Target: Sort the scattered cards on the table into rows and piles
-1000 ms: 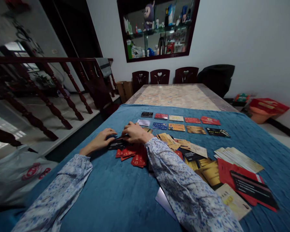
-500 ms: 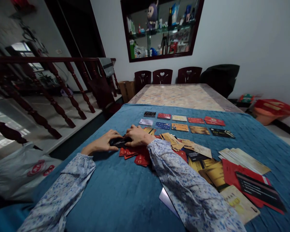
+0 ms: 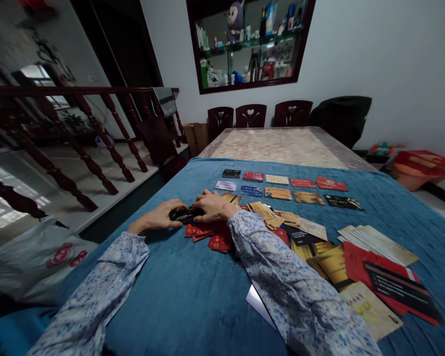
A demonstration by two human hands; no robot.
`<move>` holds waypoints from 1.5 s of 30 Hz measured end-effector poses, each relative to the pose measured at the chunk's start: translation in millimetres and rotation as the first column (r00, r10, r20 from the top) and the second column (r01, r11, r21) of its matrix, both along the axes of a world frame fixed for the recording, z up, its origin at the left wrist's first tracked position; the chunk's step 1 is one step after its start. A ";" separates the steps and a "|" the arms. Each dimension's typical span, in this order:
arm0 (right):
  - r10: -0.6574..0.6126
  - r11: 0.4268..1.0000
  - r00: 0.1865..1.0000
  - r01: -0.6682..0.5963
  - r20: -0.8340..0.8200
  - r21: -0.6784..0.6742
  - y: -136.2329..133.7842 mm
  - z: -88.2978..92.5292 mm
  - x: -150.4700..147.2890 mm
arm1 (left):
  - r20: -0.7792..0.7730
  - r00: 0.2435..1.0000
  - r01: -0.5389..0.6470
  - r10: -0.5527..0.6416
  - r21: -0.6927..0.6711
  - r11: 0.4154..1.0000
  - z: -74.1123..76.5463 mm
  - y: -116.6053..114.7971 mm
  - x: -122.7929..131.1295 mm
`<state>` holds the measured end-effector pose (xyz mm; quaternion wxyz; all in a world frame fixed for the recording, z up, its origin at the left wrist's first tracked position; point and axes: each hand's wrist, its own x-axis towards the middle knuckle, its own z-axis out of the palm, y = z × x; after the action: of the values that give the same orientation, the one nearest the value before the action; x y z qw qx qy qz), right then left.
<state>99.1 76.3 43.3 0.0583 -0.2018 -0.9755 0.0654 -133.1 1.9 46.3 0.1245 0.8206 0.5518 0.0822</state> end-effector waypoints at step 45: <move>-0.021 0.980 0.966 0.070 -0.258 0.185 7.9 -19.1 -7.6 | 0.381 0.924 -0.119 -0.019 0.337 0.934 -28.0 10.4 8.6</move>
<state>91.5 84.1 24.2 0.2039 -0.2076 -0.9567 -0.0052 -124.5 12.3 18.4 0.0766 0.7834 0.5145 0.3401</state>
